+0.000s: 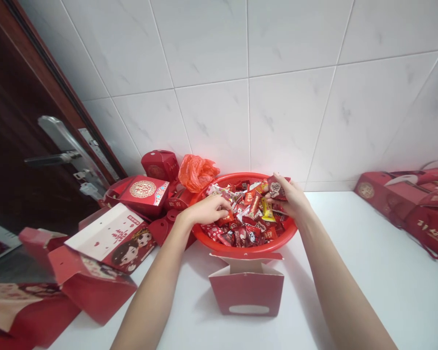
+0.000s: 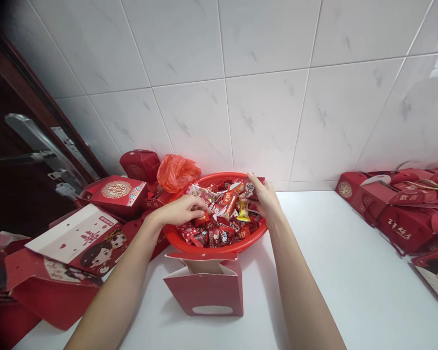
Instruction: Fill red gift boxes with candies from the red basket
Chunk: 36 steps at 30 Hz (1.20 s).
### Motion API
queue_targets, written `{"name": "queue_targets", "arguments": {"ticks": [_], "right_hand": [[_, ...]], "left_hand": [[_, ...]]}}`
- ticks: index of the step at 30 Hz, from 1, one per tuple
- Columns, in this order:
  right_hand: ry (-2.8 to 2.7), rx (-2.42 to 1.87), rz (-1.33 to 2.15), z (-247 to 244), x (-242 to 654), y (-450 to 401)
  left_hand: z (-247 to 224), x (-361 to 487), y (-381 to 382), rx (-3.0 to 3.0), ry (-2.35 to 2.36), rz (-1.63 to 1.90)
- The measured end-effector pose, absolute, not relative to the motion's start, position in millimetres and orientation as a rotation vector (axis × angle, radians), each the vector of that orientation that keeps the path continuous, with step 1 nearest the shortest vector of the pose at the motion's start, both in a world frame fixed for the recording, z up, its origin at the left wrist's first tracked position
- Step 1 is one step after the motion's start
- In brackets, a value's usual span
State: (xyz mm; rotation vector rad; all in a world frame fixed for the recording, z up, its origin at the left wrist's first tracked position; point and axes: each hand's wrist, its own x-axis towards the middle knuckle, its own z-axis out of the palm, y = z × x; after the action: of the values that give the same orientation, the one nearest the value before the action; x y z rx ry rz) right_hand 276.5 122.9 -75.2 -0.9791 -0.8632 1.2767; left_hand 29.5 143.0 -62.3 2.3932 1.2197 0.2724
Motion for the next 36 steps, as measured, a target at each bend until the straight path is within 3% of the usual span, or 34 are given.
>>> {"name": "queue_targets", "arguments": {"ticks": [14,19,28,33,36], "right_hand": [[-1.092,-0.887,1.492,-76.9,280.9,114.6],[-1.237,-0.846,1.501,-68.1,272.6,105.9],[-1.310,-0.833,1.461,-65.7,266.5,104.3],[-1.227,-0.903,1.454,-68.8,267.4,108.3],[-1.233,-0.924,1.444,-70.9,268.5,110.1]], "left_hand": [[-58.7,53.0,136.5,1.956,1.037,1.051],[-58.5,70.8,126.1,1.761,0.956,1.111],[-52.5,62.4,119.9,1.909,0.994,0.931],[-49.6,34.3,123.7,2.219,1.191,0.250],[-56.4,30.5,127.5,2.212,1.350,0.118]]}}
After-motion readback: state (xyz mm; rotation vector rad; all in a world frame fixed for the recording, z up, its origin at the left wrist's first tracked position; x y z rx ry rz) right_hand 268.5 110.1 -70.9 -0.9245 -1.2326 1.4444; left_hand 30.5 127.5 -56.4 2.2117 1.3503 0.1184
